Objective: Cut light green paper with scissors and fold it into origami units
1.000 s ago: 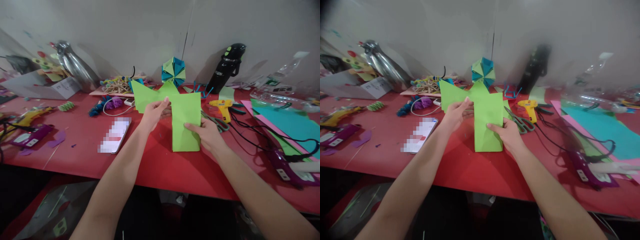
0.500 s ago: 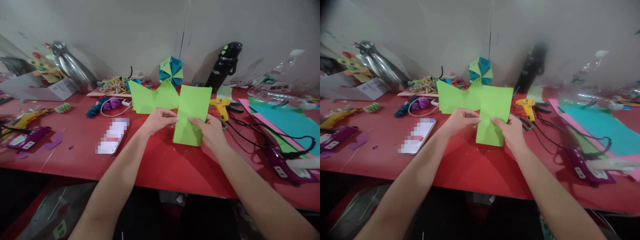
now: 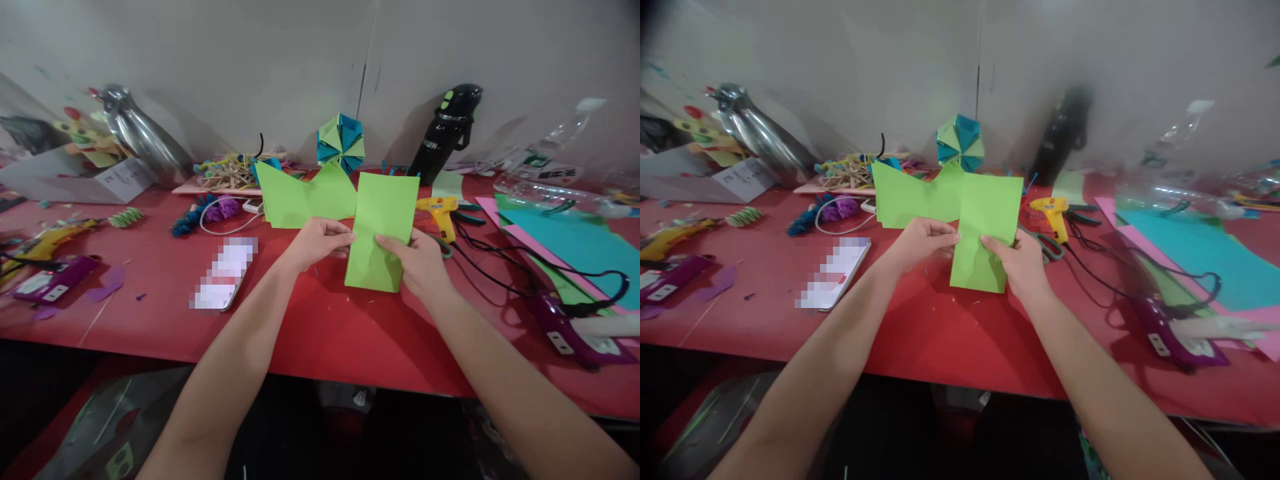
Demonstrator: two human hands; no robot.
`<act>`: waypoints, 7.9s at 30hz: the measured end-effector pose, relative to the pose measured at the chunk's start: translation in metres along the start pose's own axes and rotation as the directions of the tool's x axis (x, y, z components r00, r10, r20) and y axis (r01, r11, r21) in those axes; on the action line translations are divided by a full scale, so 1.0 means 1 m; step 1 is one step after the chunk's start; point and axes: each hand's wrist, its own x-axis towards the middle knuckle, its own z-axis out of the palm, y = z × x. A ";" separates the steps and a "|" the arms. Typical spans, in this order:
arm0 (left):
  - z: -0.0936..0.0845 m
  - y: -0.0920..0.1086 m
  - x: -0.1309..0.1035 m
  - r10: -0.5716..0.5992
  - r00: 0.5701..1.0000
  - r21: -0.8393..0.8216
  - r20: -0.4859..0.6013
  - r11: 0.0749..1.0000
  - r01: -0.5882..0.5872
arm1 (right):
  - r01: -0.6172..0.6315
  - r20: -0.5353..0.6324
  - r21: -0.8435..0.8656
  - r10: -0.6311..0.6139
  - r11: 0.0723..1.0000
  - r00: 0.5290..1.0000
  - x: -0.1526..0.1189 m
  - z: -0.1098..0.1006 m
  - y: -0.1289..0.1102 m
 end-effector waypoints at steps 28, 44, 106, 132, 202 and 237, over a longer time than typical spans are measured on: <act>-0.005 -0.003 0.010 0.259 0.927 0.068 -0.272 0.966 -0.250 | 0.004 -0.103 0.286 0.027 0.958 0.994 0.008 -0.004 -0.010; -0.022 -0.001 0.005 0.199 0.978 0.092 -0.064 0.977 -0.193 | -0.330 0.402 -0.074 0.331 0.941 0.854 0.015 -0.036 -0.032; 0.000 -0.002 0.006 0.069 0.986 -0.014 -0.150 0.997 -0.072 | 0.364 0.036 -0.369 -0.378 0.855 0.925 0.010 -0.016 -0.006; 0.006 -0.009 0.012 -0.039 0.983 -0.098 -0.177 0.995 0.022 | 0.338 -0.053 -0.391 -0.388 0.856 0.920 0.032 -0.017 0.014; 0.033 0.000 -0.004 0.158 0.982 0.568 0.107 0.801 -0.191 | 0.489 -0.312 -0.446 -0.642 0.750 0.701 0.067 -0.063 0.002; -0.026 0.005 -0.009 -0.071 0.933 0.689 0.352 0.694 -0.207 | 0.440 -0.068 -0.331 -0.486 0.835 0.871 0.046 -0.058 -0.020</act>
